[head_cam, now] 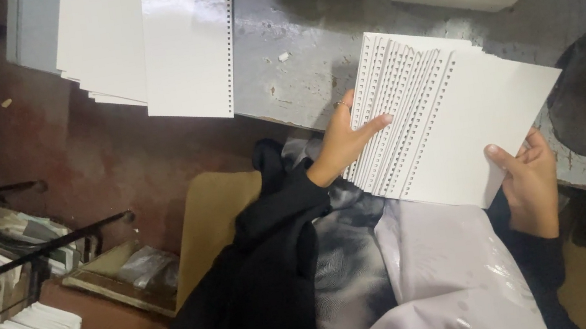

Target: The person is stacking and aligning pre-punched notebook pages on a work table in a print shop.

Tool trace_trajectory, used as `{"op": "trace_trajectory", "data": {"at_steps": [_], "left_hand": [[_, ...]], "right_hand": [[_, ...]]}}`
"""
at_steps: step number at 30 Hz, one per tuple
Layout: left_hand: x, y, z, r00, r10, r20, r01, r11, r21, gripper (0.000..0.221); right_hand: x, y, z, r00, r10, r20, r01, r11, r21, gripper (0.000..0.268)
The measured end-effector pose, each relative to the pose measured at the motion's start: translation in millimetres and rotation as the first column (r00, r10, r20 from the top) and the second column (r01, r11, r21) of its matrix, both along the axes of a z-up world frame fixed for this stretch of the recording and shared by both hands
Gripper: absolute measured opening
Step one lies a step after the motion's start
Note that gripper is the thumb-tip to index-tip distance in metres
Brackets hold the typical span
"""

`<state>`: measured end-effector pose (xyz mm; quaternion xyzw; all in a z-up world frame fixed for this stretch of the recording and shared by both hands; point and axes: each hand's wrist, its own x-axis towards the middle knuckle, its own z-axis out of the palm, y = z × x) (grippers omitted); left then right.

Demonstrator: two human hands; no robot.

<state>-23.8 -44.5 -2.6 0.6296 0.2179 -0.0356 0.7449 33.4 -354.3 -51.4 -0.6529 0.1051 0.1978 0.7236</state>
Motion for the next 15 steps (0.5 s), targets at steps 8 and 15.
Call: {"op": "trace_trajectory", "data": {"at_steps": [8, 15], "left_hand": [[0, 3, -12, 0.994, -0.047, 0.100, 0.051, 0.998, -0.032, 0.064], [-2, 7, -21, 0.989, -0.063, 0.138, 0.071, 0.996, -0.060, 0.053]], "right_hand": [[-5, -5, -5, 1.000, -0.010, 0.004, 0.010, 1.000, 0.001, 0.057], [-13, 11, 27, 1.000, -0.022, 0.005, 0.022, 0.999, -0.032, 0.055]]}}
